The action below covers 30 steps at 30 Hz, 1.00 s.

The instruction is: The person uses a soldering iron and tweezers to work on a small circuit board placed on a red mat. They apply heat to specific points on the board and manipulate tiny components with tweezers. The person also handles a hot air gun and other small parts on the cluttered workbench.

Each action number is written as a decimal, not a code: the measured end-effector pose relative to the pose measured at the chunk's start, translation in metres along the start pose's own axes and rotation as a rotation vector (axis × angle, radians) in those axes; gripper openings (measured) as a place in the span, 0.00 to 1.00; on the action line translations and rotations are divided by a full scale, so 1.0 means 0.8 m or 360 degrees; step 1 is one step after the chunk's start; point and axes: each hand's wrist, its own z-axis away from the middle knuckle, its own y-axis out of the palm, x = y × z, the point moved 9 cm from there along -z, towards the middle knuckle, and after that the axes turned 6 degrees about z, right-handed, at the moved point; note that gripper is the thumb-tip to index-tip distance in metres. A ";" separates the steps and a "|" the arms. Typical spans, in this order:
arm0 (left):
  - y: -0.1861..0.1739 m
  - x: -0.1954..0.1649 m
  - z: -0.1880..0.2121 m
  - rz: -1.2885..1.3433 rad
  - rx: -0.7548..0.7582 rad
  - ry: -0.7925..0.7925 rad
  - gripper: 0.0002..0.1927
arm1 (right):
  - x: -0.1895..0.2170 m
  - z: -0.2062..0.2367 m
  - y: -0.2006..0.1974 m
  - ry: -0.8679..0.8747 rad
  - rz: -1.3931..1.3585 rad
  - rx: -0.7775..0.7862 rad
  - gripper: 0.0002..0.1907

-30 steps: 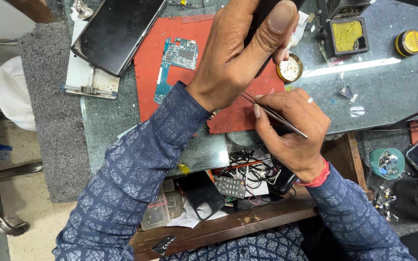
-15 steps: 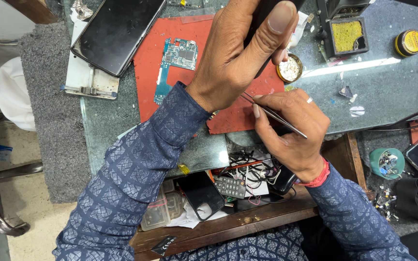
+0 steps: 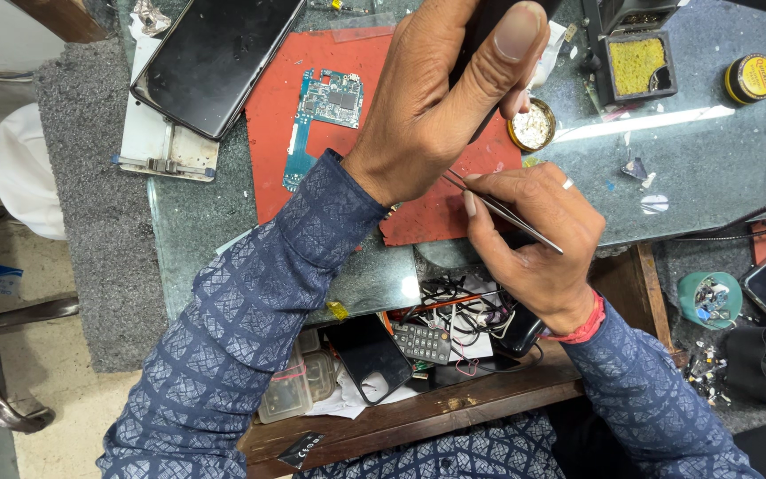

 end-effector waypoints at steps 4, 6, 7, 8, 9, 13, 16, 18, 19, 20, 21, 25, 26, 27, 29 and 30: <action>-0.002 0.000 0.001 -0.0002 0.0002 -0.0001 0.24 | 0.000 0.000 0.001 0.0007 -0.0005 0.0003 0.08; -0.001 0.000 0.001 0.0015 0.0002 0.0004 0.24 | 0.001 0.000 0.001 0.0001 -0.0003 0.0000 0.08; -0.001 0.000 0.001 0.0022 0.0002 0.0005 0.24 | 0.001 0.000 0.001 -0.0004 0.0003 0.0001 0.08; 0.000 0.000 0.001 0.0029 0.0002 0.0006 0.24 | 0.002 0.000 0.001 -0.0007 0.0008 0.0003 0.08; 0.000 -0.001 0.001 0.0028 0.0004 0.0008 0.24 | 0.002 0.000 0.001 -0.0005 0.0003 0.0002 0.08; 0.000 -0.003 0.000 0.0005 0.0004 0.0025 0.24 | 0.001 0.000 0.001 -0.0005 0.0003 -0.0001 0.08; 0.000 -0.004 0.000 -0.0001 0.0002 0.0029 0.24 | 0.001 0.000 0.001 -0.0004 -0.0005 -0.0002 0.08; 0.000 -0.002 0.000 0.0011 -0.0005 0.0007 0.24 | 0.001 0.000 0.001 -0.0004 -0.0007 -0.0002 0.08; -0.001 -0.002 0.000 0.0012 -0.0007 0.0003 0.24 | 0.001 0.000 0.001 -0.0005 -0.0003 -0.0002 0.08; -0.001 -0.001 0.000 0.0013 -0.0009 -0.0001 0.24 | 0.001 0.000 0.001 -0.0006 0.0001 -0.0001 0.08; -0.001 -0.002 0.000 0.0007 -0.0008 0.0006 0.24 | 0.001 0.000 0.001 -0.0005 -0.0003 0.0002 0.08; 0.000 -0.002 -0.001 0.0019 0.0000 0.0020 0.24 | 0.001 0.000 0.001 -0.0004 -0.0007 0.0013 0.08; 0.000 -0.003 -0.001 0.0024 0.0000 0.0022 0.25 | 0.001 0.000 0.001 -0.0004 -0.0004 0.0014 0.08; 0.000 -0.003 0.000 0.0026 0.0000 0.0027 0.25 | 0.001 0.000 0.001 -0.0006 -0.0004 0.0012 0.08; 0.000 -0.004 0.000 0.0031 0.0000 0.0030 0.25 | 0.001 0.000 0.001 -0.0010 -0.0004 0.0007 0.08; 0.000 -0.004 -0.001 0.0034 0.0001 0.0029 0.25 | 0.001 0.000 0.001 -0.0007 -0.0005 0.0010 0.08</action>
